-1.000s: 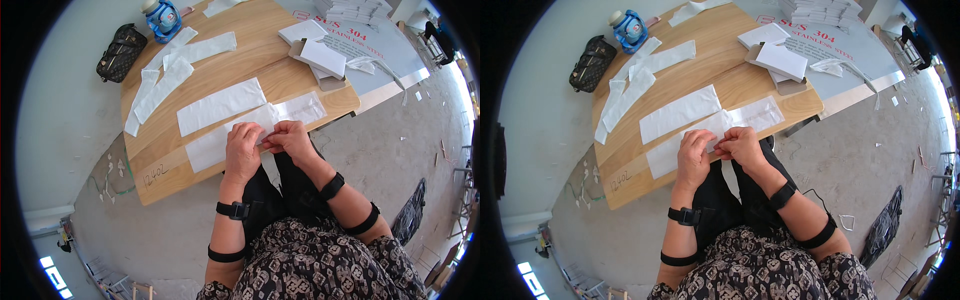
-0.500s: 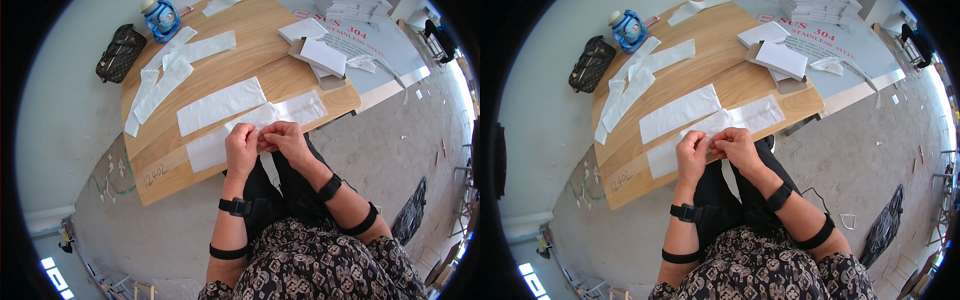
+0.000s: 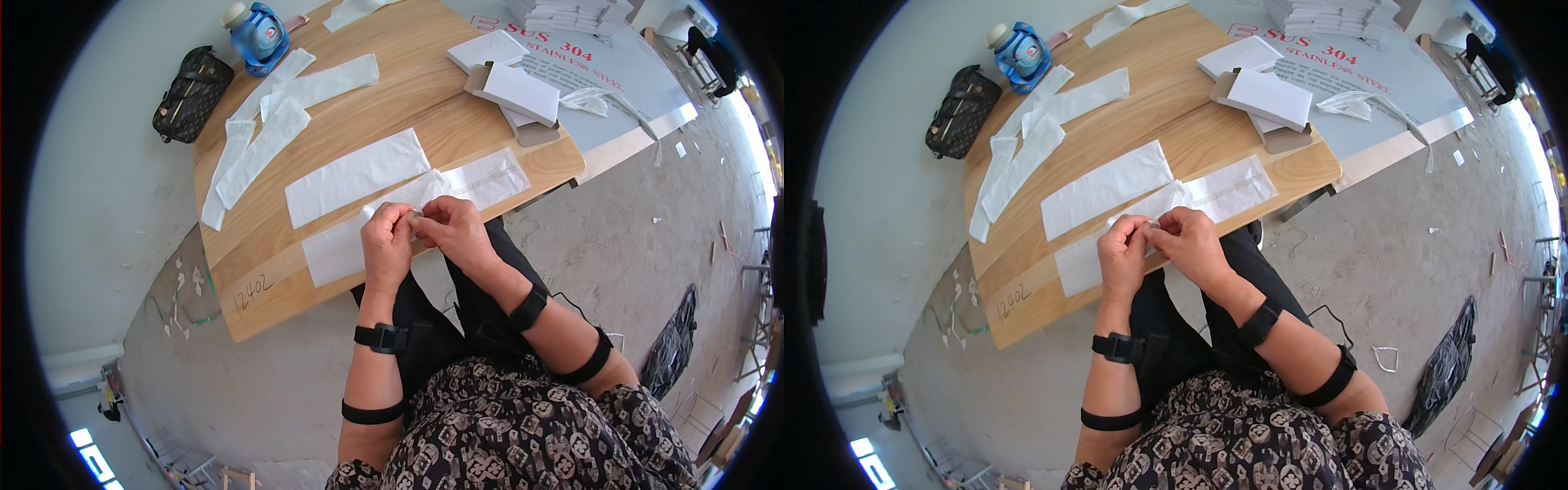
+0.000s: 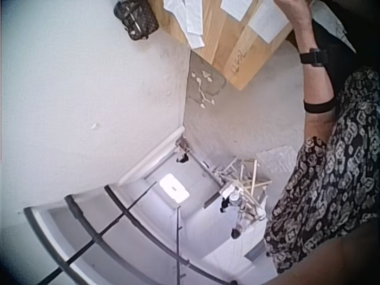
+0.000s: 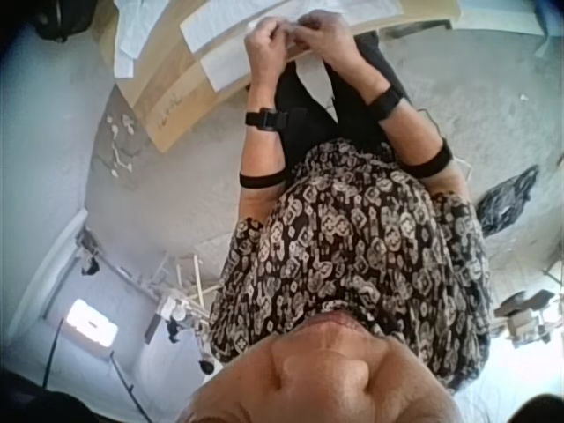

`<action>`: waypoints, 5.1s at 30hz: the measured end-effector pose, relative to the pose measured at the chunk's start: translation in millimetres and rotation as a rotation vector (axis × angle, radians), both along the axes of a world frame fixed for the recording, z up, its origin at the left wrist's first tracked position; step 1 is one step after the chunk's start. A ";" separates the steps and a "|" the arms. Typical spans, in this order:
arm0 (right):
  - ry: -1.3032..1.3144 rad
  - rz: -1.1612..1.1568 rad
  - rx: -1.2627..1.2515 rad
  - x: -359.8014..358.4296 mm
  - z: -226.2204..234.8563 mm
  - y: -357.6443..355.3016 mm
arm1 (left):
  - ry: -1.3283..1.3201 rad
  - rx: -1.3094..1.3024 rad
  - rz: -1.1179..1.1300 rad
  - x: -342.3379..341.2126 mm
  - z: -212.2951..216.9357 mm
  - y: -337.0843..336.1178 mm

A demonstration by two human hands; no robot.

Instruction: Folding white fabric or plastic strips on a wooden table.

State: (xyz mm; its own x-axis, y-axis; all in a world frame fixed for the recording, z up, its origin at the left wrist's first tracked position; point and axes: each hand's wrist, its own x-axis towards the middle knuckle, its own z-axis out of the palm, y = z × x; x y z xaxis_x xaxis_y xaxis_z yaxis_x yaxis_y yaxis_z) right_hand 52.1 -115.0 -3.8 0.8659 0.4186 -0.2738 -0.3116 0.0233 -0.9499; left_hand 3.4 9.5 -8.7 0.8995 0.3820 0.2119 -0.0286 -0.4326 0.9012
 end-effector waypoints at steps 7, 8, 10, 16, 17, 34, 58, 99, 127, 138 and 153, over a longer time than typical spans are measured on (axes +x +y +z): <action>-0.082 0.004 -0.086 1.2 -3.2 1.6 | -0.038 -0.071 -0.050 -0.6 0.1 1.1; -0.046 -0.004 -0.086 0.6 -0.6 2.2 | -0.040 -0.074 -0.051 -1.1 -1.5 2.0; -0.031 -0.044 -0.110 -2.9 4.3 5.2 | -0.012 -0.033 -0.030 -2.0 -4.8 3.6; 0.156 -0.146 -0.177 -4.9 3.3 -1.6 | -0.073 -0.355 0.200 -2.8 -20.2 9.1; 0.203 -0.143 -0.181 -5.5 3.2 -3.6 | -0.076 -0.359 0.196 -2.6 -20.7 10.0; -0.637 -0.015 -0.890 14.6 2.1 -11.9 | 0.010 0.640 0.521 -48.7 -2.3 36.6; -0.681 -0.015 -0.928 28.5 -5.0 -18.8 | 0.362 0.733 0.731 -59.8 -19.1 64.0; -0.620 0.006 -0.969 36.0 -3.4 -17.3 | -0.030 0.654 -0.012 -17.1 6.4 -16.6; -0.116 -0.254 -0.394 77.8 -3.3 -96.2 | 0.331 0.690 -0.158 2.5 -7.7 -43.1; 0.110 -0.452 -0.052 88.6 -0.9 -82.4 | 0.317 0.788 -0.142 3.4 -6.8 -51.5; -0.482 -0.167 0.011 14.5 1.6 -6.8 | 0.039 -0.458 0.186 11.5 9.6 -26.3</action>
State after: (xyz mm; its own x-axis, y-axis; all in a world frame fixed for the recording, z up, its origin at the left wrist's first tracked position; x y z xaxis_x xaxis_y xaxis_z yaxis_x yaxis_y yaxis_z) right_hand 66.6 -121.8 -2.2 0.9481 0.2646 0.1765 0.1704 0.0458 -0.9843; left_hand 14.9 -16.8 0.9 0.8110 0.5831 -0.0477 0.0490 0.0135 0.9987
